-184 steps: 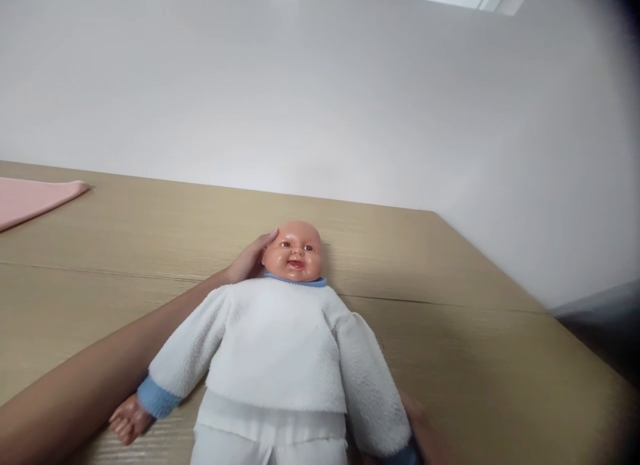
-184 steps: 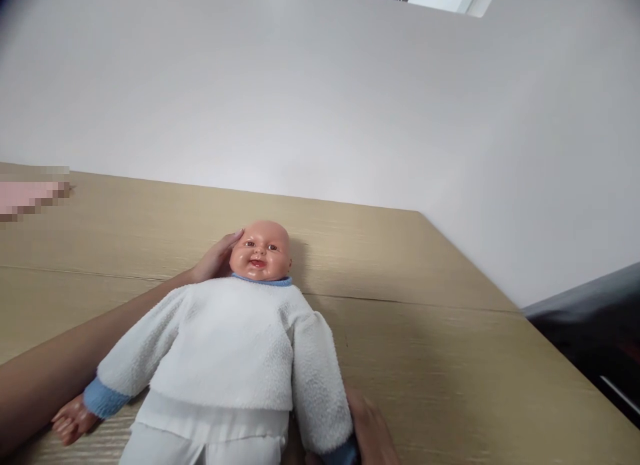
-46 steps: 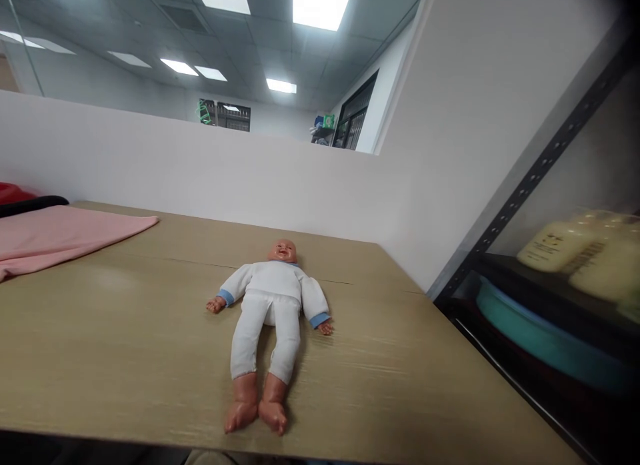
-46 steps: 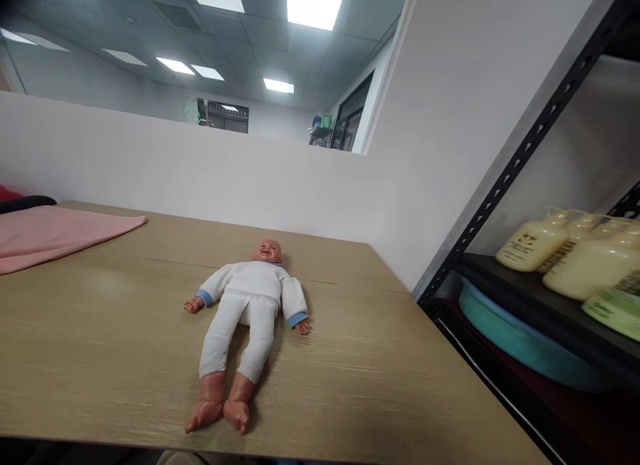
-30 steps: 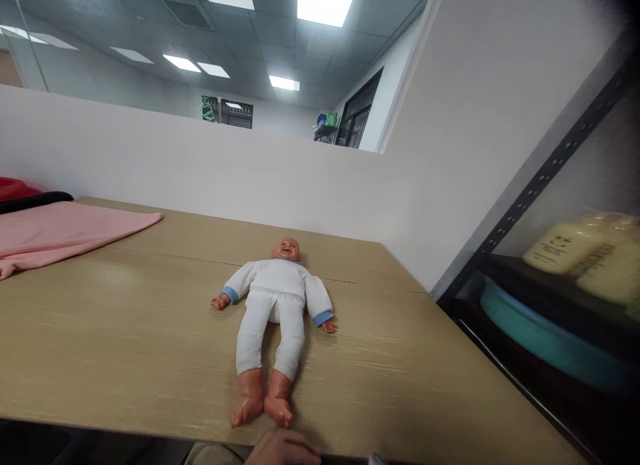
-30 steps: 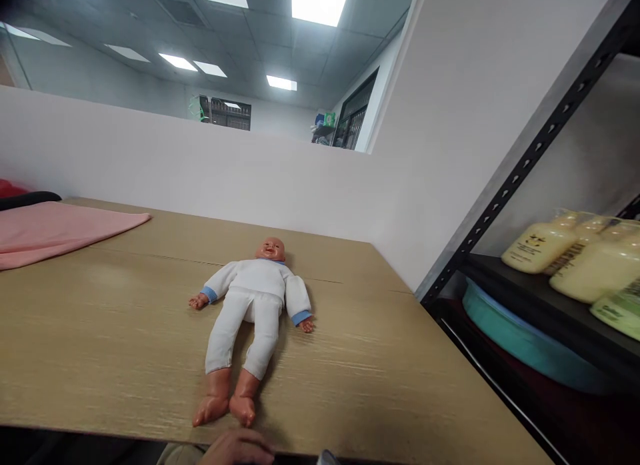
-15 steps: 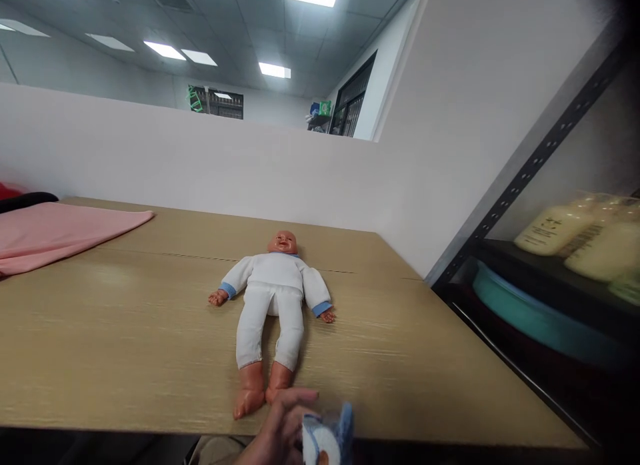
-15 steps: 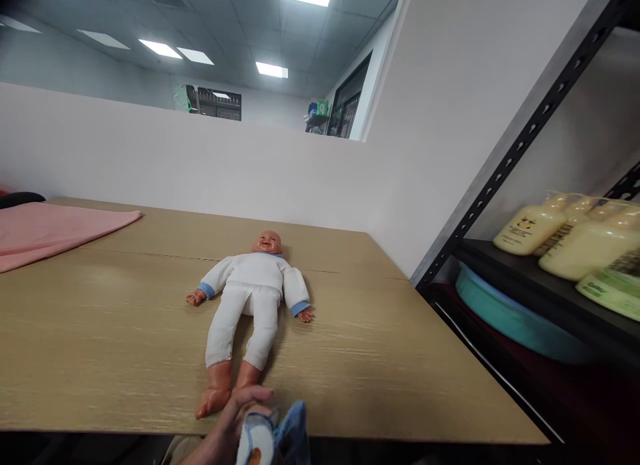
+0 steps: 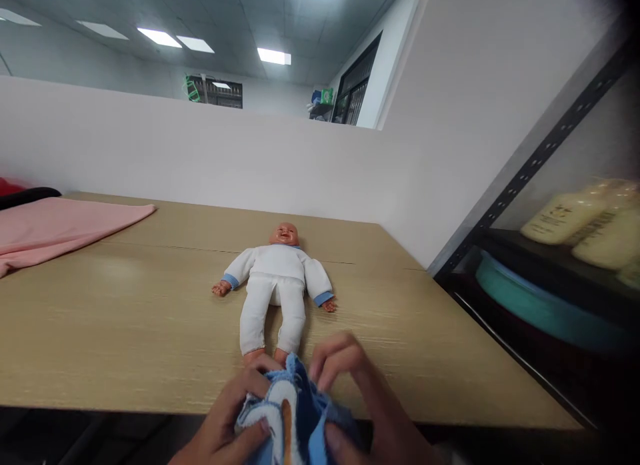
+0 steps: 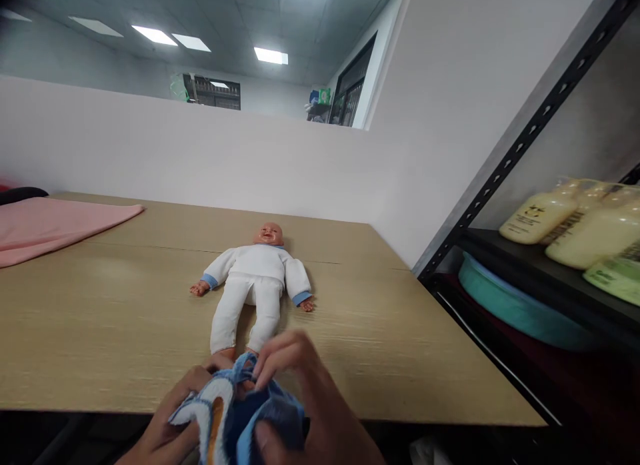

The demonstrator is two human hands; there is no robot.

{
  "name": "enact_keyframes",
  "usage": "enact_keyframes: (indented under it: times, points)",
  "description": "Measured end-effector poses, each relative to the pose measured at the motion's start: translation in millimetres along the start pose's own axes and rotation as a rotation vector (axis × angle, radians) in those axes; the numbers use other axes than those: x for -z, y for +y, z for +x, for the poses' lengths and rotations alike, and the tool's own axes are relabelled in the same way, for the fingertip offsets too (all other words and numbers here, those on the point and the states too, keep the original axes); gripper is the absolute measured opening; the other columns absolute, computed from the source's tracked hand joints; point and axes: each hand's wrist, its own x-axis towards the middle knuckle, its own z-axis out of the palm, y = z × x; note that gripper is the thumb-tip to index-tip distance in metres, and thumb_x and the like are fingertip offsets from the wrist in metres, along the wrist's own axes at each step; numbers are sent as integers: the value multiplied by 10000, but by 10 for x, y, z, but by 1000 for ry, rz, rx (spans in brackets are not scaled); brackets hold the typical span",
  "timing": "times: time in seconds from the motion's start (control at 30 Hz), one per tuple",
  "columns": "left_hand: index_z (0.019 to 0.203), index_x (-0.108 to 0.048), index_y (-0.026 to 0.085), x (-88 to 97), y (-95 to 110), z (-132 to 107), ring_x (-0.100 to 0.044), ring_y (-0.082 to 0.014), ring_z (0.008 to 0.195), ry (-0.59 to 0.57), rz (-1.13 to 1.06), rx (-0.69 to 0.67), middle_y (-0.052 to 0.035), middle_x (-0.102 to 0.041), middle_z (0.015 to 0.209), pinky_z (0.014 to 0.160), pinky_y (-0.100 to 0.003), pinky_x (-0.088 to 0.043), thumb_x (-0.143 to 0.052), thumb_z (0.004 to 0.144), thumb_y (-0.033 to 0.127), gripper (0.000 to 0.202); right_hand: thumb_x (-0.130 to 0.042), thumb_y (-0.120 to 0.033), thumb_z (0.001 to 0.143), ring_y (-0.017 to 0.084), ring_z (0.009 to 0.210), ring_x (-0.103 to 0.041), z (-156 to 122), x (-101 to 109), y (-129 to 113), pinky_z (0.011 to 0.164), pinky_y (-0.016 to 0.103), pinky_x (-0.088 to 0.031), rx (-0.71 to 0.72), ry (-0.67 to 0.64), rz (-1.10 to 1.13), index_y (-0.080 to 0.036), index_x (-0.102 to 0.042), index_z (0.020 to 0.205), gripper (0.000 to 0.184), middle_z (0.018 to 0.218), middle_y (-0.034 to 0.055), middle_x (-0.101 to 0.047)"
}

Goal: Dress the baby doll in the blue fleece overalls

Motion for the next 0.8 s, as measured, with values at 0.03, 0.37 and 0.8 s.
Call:
enact_keyframes:
  times: [0.03,0.37,0.8]
  points:
    - [1204,-726,329,38,108,35,-681,-311,1324,2,40,-106,-90,-713,1373,1130,-421,-587,-696,1117,477,175,-807,-524,1038,363,1401,-672,45,40,48,1236,539,-561,9,32,33,-411,-607,1404,432,1432,78,-704]
    - [1164,-723,244,259,511,600,-655,-193,974,193,567,-542,-34,-640,1064,856,-295,-556,-774,1039,143,168,-979,-484,928,329,1191,-761,410,120,147,1111,458,-595,-134,-207,-91,-300,-757,1396,549,1279,74,-808]
    - [1124,-712,204,493,687,1075,-653,-153,798,-193,89,-79,3,-697,924,712,-243,-569,-832,1050,509,336,-732,-449,1135,220,1007,-662,696,178,259,895,350,-554,41,-28,172,-286,-594,1106,216,1141,31,-672]
